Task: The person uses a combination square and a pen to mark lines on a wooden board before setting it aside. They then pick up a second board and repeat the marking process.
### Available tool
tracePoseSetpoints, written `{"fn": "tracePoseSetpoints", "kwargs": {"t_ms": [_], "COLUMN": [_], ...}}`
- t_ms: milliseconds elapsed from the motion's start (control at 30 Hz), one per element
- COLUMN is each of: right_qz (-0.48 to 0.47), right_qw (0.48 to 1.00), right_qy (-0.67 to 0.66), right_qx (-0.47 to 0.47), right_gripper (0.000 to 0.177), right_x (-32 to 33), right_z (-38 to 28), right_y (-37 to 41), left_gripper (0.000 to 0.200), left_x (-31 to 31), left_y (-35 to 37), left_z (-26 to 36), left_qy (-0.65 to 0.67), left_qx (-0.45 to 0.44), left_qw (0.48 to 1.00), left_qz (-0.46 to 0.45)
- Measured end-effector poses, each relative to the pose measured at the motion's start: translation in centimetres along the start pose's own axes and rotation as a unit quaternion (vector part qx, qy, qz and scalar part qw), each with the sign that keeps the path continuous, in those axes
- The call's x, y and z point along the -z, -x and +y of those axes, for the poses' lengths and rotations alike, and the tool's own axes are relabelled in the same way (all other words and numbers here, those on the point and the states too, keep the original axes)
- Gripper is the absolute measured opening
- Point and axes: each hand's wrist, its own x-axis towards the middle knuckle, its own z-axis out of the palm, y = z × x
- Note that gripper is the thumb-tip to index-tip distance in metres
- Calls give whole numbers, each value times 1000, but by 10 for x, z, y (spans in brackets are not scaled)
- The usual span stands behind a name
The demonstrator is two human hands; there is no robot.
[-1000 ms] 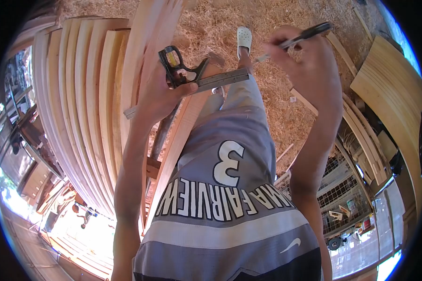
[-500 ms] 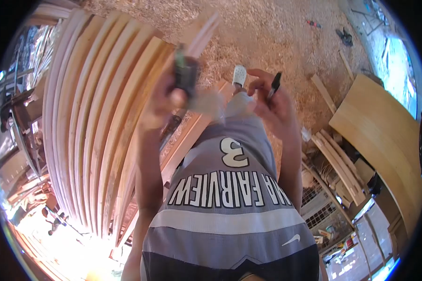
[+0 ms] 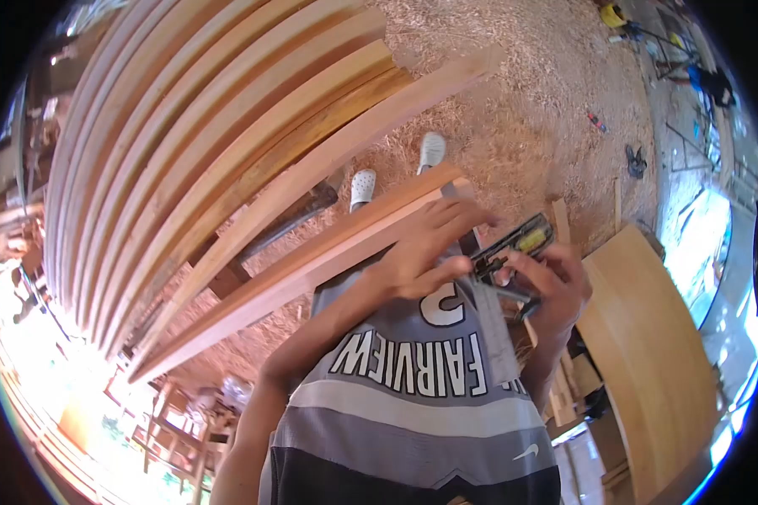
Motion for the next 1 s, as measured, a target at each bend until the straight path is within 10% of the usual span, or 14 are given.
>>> {"fn": "tracePoseSetpoints", "kwargs": {"t_ms": [433, 1000], "right_qz": [-158, -274], "right_qw": [973, 957], "right_qy": [5, 31], "right_qx": [170, 93], "right_gripper": [32, 49], "right_x": [12, 23], "right_z": [18, 28], "right_y": [-61, -117], "left_gripper": [29, 27], "left_x": [-57, -50], "left_y": [19, 20], "left_z": [-33, -36], "left_qy": [-239, -276], "left_qx": [215, 205], "left_qw": [894, 887], "left_qz": [312, 309]}}
